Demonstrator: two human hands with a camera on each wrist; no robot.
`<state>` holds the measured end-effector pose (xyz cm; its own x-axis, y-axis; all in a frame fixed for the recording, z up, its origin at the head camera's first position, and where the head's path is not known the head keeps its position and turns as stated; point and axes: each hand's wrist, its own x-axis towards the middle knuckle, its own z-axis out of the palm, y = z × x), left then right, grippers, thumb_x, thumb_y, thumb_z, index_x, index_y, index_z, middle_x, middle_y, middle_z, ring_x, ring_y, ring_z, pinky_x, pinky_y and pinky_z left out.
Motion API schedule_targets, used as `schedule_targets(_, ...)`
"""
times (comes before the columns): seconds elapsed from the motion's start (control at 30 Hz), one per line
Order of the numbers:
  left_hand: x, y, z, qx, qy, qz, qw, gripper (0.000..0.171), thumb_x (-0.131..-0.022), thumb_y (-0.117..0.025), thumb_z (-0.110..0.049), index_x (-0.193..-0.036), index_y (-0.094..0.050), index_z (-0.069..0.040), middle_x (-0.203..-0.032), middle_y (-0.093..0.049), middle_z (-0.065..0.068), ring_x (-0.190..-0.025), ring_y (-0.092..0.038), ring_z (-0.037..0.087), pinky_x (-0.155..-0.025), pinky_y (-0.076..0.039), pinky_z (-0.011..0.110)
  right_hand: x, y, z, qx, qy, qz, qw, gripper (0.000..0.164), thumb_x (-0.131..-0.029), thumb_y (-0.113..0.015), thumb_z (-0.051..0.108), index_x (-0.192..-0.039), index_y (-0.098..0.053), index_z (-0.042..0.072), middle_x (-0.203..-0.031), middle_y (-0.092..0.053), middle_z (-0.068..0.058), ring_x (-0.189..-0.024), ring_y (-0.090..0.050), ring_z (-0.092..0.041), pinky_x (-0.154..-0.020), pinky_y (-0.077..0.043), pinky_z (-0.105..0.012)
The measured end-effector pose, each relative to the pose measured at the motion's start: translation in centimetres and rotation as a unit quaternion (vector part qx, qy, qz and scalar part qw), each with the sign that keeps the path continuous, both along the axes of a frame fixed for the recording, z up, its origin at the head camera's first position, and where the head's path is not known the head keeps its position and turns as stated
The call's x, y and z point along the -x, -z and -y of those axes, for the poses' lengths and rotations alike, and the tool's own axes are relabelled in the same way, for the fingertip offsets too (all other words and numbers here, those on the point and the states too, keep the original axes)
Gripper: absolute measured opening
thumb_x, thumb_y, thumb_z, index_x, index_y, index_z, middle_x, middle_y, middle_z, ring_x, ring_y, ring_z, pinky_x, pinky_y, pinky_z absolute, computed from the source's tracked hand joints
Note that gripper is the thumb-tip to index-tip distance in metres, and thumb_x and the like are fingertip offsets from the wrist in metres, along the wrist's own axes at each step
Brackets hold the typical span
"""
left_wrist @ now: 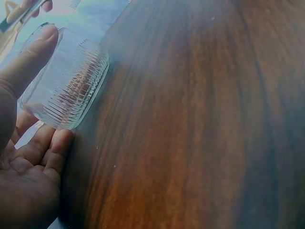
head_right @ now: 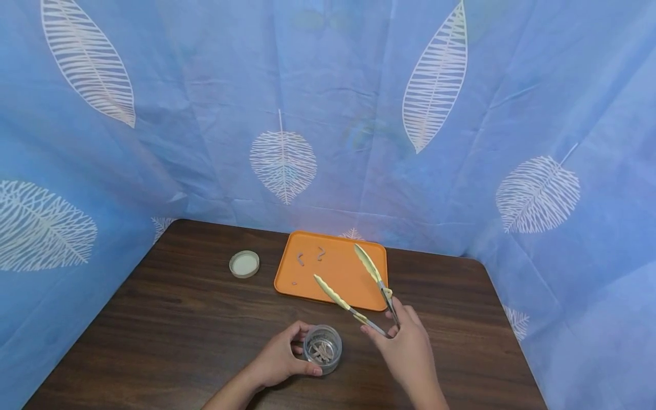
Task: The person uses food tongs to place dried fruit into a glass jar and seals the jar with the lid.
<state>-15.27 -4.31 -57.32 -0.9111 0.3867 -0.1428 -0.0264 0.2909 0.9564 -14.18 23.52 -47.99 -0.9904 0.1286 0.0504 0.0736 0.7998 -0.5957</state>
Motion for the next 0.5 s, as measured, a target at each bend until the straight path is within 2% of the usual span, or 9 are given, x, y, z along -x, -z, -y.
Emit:
schedule_targets(0.33,-0.1,-0.1,0.0,0.004,-0.003,0.000,1.0000,0.072,-0.075,-0.103,-0.029,-0.137,-0.066,-0.022,-0.126,-0.071,-0.002,-0.108,-0.060,0.011,-0.091,-0.054,0.022,3.3,1.2,0.2,-0.049,-0.038,-0.008,0.998,0.098,-0.088,-0.090,0.047,-0.161,-0.047,-0.001,-0.126,-0.070,-0.016,-0.081,-0.057,-0.014,-0.062,-0.045,-0.023)
schedule_targets(0.5,-0.1,0.0,0.0,0.005,-0.003,0.004,1.0000,0.071,-0.075,-0.103,-0.029,-0.136,-0.066,-0.022,-0.125,-0.071,-0.002,-0.107,-0.060,0.011,-0.090,-0.054,0.022,4.7,2.1,0.3,-0.067,-0.052,-0.008,0.996,0.095,-0.089,-0.089,0.045,-0.159,-0.047,-0.005,-0.122,-0.069,-0.017,-0.083,-0.058,-0.017,-0.064,-0.046,-0.026)
